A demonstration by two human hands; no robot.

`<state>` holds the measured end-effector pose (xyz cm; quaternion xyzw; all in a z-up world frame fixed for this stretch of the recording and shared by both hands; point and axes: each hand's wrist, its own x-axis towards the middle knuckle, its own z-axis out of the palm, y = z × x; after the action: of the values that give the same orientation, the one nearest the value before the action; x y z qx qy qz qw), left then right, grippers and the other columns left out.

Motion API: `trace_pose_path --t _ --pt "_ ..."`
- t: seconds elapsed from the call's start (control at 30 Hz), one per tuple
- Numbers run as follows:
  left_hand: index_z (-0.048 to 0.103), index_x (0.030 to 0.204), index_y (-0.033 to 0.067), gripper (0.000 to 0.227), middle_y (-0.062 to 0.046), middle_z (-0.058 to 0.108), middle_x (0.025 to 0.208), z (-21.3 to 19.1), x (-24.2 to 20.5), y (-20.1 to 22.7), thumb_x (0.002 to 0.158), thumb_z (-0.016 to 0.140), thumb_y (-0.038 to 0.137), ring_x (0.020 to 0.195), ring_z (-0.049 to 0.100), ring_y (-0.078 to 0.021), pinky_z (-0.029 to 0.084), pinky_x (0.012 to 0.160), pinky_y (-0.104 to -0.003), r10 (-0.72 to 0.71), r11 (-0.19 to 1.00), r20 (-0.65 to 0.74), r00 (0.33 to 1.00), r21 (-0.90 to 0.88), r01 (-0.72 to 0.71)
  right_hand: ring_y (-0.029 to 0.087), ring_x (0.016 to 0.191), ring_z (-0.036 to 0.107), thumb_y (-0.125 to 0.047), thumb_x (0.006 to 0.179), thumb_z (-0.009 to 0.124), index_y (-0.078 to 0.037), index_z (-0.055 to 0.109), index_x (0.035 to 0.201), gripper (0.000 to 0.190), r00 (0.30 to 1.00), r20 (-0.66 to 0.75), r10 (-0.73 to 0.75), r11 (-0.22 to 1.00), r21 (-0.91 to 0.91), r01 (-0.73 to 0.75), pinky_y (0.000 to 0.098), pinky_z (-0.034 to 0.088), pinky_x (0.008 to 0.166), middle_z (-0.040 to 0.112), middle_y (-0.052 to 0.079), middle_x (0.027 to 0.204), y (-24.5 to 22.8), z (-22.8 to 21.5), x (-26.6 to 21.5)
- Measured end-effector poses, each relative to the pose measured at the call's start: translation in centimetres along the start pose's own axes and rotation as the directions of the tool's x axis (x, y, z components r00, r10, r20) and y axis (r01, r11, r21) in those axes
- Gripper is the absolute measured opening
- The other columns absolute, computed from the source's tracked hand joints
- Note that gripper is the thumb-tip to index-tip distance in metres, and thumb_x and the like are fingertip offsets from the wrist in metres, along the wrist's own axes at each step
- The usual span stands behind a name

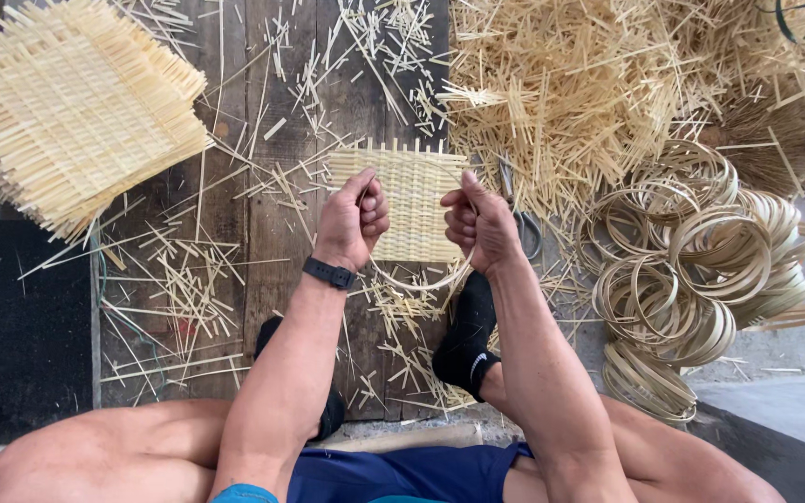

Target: The person constructs a bamboo steamer basket by fitting a woven base into a circular rim, using shears to trim the excess bamboo strips, and pressing a wooden block onto the base to secure it.

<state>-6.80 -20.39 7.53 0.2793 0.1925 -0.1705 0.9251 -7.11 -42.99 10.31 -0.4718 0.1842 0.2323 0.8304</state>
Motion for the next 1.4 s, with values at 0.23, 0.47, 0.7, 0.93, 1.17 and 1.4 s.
trace_pose_path --t 0.23,0.47,0.7,0.93,1.17,1.4 --pt "0.063 0.085 0.0062 0.026 0.006 0.046 0.060 -1.8 0.4 0.6 0.099 0.064 0.029 0.049 0.039 -0.0045 0.031 0.041 -0.021 -0.004 0.999 -0.138 0.990 0.034 0.009 0.010 0.065 0.064 -0.020 0.091 0.075 0.000 0.068 0.108 0.027 0.960 -0.110 -0.259 0.919 -0.333 0.210 0.0241 0.056 0.057 0.068 0.005 0.080 0.6 -2.0 0.4" --pt "0.067 0.100 0.0051 0.013 0.005 0.067 0.071 -5.5 3.2 -2.2 0.090 0.059 0.005 0.054 0.061 -0.0012 0.048 0.040 -0.021 0.401 0.786 -0.313 0.861 0.601 -0.148 0.014 0.066 0.071 -0.006 0.090 0.076 0.006 0.074 0.102 0.017 0.917 -0.315 -0.245 0.768 -0.641 -0.015 0.0270 0.066 0.058 0.074 0.011 0.084 3.0 -1.5 4.0" --pt "0.072 0.122 0.0060 0.030 -0.003 0.058 0.068 -7.2 4.8 -2.6 0.095 0.061 0.010 0.044 0.042 -0.0051 0.032 0.036 -0.020 0.122 0.949 -0.346 0.930 0.315 -0.007 0.011 0.067 0.072 -0.010 0.089 0.073 -0.002 0.079 0.109 0.022 0.875 -0.349 -0.336 0.592 -0.801 -0.092 0.0245 0.061 0.060 0.077 0.008 0.086 4.1 -1.5 5.8" --pt "0.065 0.110 0.0023 0.018 0.000 0.058 0.075 -9.8 5.5 -4.6 0.093 0.065 0.006 0.054 0.048 -0.0076 0.039 0.041 -0.023 0.337 0.918 -0.377 0.863 0.333 -0.213 0.012 0.074 0.071 -0.003 0.082 0.078 -0.003 0.075 0.107 0.026 0.891 -0.249 -0.380 0.591 -0.806 0.026 0.0268 0.062 0.068 0.075 0.007 0.087 5.6 -3.4 6.9" --pt "0.081 0.099 0.0100 0.016 -0.008 0.072 0.088 -10.7 5.3 -3.4 0.085 0.076 0.004 0.074 0.069 -0.0223 0.055 0.068 -0.036 0.665 -0.043 0.100 0.741 0.995 -0.095 0.019 0.070 0.066 -0.004 0.082 0.081 -0.007 0.080 0.112 0.030 0.834 -0.172 -0.524 0.333 -0.943 0.016 0.0330 0.056 0.073 0.073 0.010 0.077 6.3 -3.3 7.0" --pt "0.077 0.097 0.0069 0.011 -0.011 0.077 0.085 -9.8 5.4 -2.2 0.086 0.077 0.006 0.072 0.074 -0.0206 0.059 0.069 -0.035 0.615 0.093 0.005 0.789 0.992 -0.079 0.016 0.071 0.073 -0.011 0.083 0.082 -0.006 0.080 0.104 0.021 0.812 -0.269 -0.517 0.415 -0.909 -0.037 0.0309 0.058 0.075 0.078 0.009 0.080 5.9 -2.9 6.5"
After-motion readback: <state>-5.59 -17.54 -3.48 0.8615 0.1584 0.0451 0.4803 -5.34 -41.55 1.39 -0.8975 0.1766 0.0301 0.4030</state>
